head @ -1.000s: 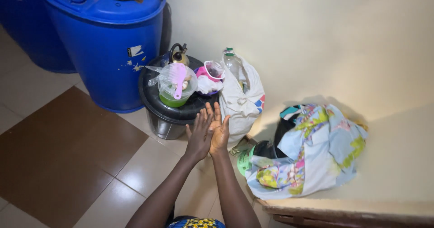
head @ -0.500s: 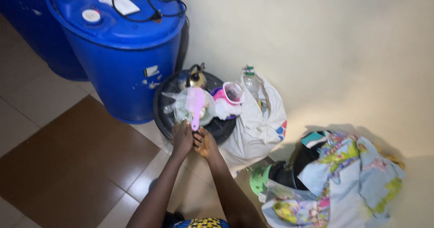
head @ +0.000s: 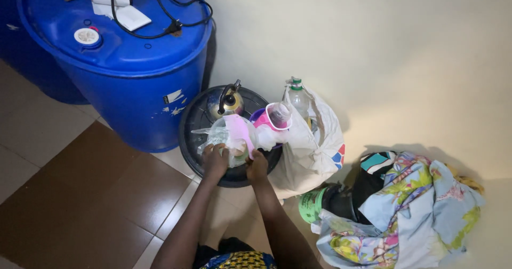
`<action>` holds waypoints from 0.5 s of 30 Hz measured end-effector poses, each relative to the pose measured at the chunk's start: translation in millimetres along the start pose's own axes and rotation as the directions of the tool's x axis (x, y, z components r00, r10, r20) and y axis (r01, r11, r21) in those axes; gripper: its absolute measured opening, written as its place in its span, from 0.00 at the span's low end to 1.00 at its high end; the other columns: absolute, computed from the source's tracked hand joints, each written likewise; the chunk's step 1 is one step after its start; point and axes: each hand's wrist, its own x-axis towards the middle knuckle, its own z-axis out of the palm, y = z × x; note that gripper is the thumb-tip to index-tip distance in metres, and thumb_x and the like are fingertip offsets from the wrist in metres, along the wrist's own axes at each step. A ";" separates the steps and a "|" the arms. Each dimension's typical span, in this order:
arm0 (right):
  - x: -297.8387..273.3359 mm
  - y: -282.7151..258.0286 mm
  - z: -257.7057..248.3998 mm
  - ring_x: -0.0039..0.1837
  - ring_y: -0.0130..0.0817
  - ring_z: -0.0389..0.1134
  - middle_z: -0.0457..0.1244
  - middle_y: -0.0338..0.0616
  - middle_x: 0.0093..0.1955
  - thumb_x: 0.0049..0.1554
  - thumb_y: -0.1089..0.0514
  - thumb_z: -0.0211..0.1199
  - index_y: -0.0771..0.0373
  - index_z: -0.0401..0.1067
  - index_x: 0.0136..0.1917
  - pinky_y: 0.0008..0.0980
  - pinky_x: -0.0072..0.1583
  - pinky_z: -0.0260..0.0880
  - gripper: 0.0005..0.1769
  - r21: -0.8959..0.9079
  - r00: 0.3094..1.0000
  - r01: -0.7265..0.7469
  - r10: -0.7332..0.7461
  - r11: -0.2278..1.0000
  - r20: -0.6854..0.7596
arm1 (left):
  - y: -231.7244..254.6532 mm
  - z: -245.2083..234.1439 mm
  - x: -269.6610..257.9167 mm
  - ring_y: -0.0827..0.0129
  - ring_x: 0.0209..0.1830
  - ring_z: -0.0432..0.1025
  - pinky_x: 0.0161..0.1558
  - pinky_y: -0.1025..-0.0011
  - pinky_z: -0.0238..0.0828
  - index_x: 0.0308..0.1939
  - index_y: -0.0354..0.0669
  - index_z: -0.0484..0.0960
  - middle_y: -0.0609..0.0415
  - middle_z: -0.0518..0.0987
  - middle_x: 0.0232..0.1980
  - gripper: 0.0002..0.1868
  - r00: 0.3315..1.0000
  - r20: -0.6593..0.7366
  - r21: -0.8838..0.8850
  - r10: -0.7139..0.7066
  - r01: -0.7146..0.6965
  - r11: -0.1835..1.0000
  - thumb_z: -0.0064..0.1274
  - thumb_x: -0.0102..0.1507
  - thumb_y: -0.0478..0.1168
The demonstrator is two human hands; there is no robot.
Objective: Tidying and organizing a room by wiping surfaces, cleaning a comb, and putting items into a drawer.
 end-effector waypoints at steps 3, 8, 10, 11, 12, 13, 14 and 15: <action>13.1 -17.4 -15.5 0.38 0.34 0.63 0.60 0.37 0.35 0.65 0.52 0.54 0.53 0.63 0.42 0.37 0.40 0.62 0.10 0.158 0.983 -0.026 -0.004 0.987 0.183 | 20.1 3.3 0.4 0.41 0.65 0.63 0.63 0.49 0.56 0.48 0.46 0.86 0.37 0.75 0.59 0.17 0.999 -0.033 0.043 0.040 -0.039 0.998 0.56 0.61 0.50; -17.3 -67.0 26.8 0.42 0.34 0.64 0.62 0.36 0.40 0.68 0.50 0.52 0.55 0.68 0.49 0.37 0.44 0.64 0.09 0.170 0.934 -0.189 0.124 0.967 0.335 | 39.0 14.8 12.5 0.48 0.66 0.65 0.66 0.52 0.57 0.48 0.52 0.87 0.42 0.75 0.61 0.16 0.999 0.042 -0.059 -0.011 0.014 0.998 0.55 0.64 0.54; -43.6 -83.8 56.6 0.45 0.32 0.65 0.63 0.34 0.42 0.69 0.49 0.54 0.52 0.69 0.52 0.36 0.46 0.65 0.08 0.113 0.904 -0.143 0.083 0.983 0.420 | 57.5 9.9 16.0 0.50 0.67 0.66 0.68 0.54 0.59 0.49 0.52 0.87 0.44 0.77 0.60 0.17 0.999 0.027 -0.136 0.033 -0.029 0.990 0.54 0.66 0.55; -61.7 -94.0 77.2 0.47 0.31 0.67 0.65 0.33 0.46 0.66 0.49 0.52 0.53 0.69 0.54 0.36 0.49 0.68 0.10 -0.131 0.877 -0.054 0.110 0.990 0.468 | 74.6 -0.6 17.4 0.49 0.63 0.68 0.64 0.53 0.60 0.52 0.48 0.84 0.43 0.79 0.57 0.19 0.997 0.052 -0.198 0.050 -0.038 0.979 0.56 0.64 0.54; -80.9 -104.3 97.0 0.50 0.29 0.69 0.68 0.32 0.49 0.63 0.49 0.51 0.54 0.69 0.56 0.35 0.51 0.71 0.13 -0.360 0.850 0.053 0.147 0.932 0.506 | 92.2 -11.1 17.9 0.48 0.60 0.69 0.60 0.52 0.61 0.56 0.45 0.81 0.42 0.81 0.54 0.23 0.995 0.076 -0.260 0.070 -0.048 0.964 0.58 0.63 0.54; -81.8 -96.2 97.8 0.50 0.29 0.69 0.68 0.32 0.49 0.63 0.49 0.51 0.54 0.69 0.56 0.35 0.51 0.71 0.13 -0.365 0.850 0.053 0.149 0.930 0.506 | 101.7 -18.0 17.4 0.48 0.60 0.69 0.60 0.52 0.61 0.56 0.45 0.81 0.42 0.81 0.54 0.23 0.995 0.074 -0.264 0.067 -0.045 0.964 0.58 0.63 0.54; -81.8 -87.7 99.9 0.50 0.27 0.68 0.67 0.32 0.51 0.62 0.53 0.54 0.52 0.69 0.61 0.32 0.51 0.69 0.14 -0.378 0.820 0.082 0.153 0.922 0.552 | 110.7 -25.4 18.6 0.50 0.52 0.75 0.56 0.55 0.68 0.54 0.47 0.82 0.43 0.83 0.49 0.20 0.996 0.073 -0.305 -0.050 0.070 0.950 0.56 0.62 0.51; -81.6 -78.9 102.1 0.50 0.25 0.66 0.67 0.31 0.53 0.61 0.58 0.56 0.50 0.69 0.65 0.28 0.50 0.67 0.18 -0.389 0.788 0.111 0.157 0.915 0.596 | 119.4 -32.9 20.0 0.53 0.45 0.81 0.51 0.58 0.75 0.53 0.49 0.83 0.44 0.85 0.43 0.18 0.983 0.079 -0.345 -0.167 0.184 0.920 0.54 0.62 0.48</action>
